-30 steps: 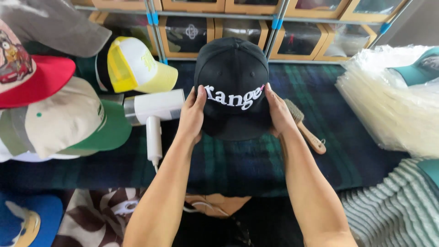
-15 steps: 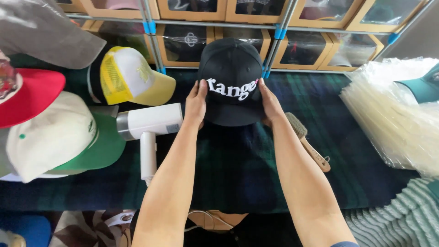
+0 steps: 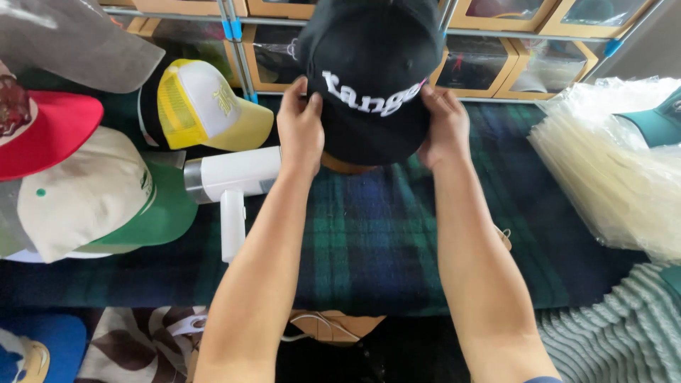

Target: The person cleans a black baseball cap by brushing the interior and exterior with a wooden brush. They then use a hair dryer to blow air onto the cap's surface, focusing on the front and sides.

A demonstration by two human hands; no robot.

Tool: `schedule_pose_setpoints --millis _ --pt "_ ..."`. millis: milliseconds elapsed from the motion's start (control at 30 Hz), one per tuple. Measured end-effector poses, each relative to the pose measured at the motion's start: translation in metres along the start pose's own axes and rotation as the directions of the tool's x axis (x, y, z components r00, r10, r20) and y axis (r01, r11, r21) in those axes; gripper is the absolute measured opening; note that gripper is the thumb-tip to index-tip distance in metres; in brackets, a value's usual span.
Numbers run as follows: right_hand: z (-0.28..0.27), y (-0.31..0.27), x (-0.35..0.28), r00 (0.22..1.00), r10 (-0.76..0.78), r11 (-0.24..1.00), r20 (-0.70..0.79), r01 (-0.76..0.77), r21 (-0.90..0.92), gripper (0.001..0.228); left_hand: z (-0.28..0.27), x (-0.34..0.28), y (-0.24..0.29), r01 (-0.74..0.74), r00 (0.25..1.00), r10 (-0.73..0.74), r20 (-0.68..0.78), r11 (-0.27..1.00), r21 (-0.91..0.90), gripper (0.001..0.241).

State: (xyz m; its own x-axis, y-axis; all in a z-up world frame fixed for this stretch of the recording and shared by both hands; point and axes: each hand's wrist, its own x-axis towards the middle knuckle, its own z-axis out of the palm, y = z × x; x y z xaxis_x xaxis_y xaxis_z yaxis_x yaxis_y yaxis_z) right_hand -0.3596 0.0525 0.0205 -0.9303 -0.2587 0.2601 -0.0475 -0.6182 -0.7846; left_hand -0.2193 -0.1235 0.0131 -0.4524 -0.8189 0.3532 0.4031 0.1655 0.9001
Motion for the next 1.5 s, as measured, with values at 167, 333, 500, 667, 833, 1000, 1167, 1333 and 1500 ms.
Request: schedule_pose_setpoints --millis 167,333,500,667,833,1000,1167,1333,1500 --pt "0.038 -0.098 -0.075 0.961 0.273 0.937 0.032 -0.273 0.218 0.010 -0.015 -0.065 0.061 0.278 0.956 -0.266 0.125 0.957 -0.086 0.033" --pt "0.059 -0.141 -0.141 0.935 0.330 0.902 0.132 -0.354 0.246 0.020 -0.055 -0.162 0.096 0.482 0.829 -0.462 0.314 0.876 0.016 0.056" --pt "0.075 -0.136 -0.182 0.991 0.119 0.949 0.064 -0.095 -0.299 0.025 -0.092 -0.250 0.115 -0.282 0.879 0.182 0.440 0.944 0.174 0.066" --pt "0.071 -0.106 -0.230 0.941 0.056 0.938 0.333 0.064 -0.340 0.026 -0.101 -0.256 0.062 -0.136 0.958 0.050 0.283 0.947 0.292 0.031" --pt "-0.016 -0.063 -0.217 0.948 -0.207 0.889 0.243 0.286 -0.358 0.020 -0.094 -0.245 0.074 0.276 0.957 -0.238 0.167 0.924 -0.263 0.018" --pt "-0.063 -0.025 -0.273 0.995 -0.010 0.978 0.104 0.031 -0.208 0.047 -0.086 -0.247 0.060 0.450 0.882 -0.463 0.086 0.775 -0.443 0.021" --pt "-0.060 0.002 -0.289 0.966 0.081 0.974 0.247 -0.025 -0.223 0.092 -0.086 -0.247 0.043 0.460 0.875 -0.471 0.113 0.734 -0.500 0.022" --pt "-0.053 0.016 -0.278 0.986 0.021 0.970 0.164 0.020 -0.243 0.082 -0.090 -0.248 0.034 0.463 0.878 -0.458 0.136 0.745 -0.480 0.021" --pt "-0.066 0.033 -0.267 0.997 -0.031 0.931 0.074 0.056 -0.360 0.056 -0.089 -0.251 0.032 0.466 0.878 -0.456 0.146 0.743 -0.481 0.021"
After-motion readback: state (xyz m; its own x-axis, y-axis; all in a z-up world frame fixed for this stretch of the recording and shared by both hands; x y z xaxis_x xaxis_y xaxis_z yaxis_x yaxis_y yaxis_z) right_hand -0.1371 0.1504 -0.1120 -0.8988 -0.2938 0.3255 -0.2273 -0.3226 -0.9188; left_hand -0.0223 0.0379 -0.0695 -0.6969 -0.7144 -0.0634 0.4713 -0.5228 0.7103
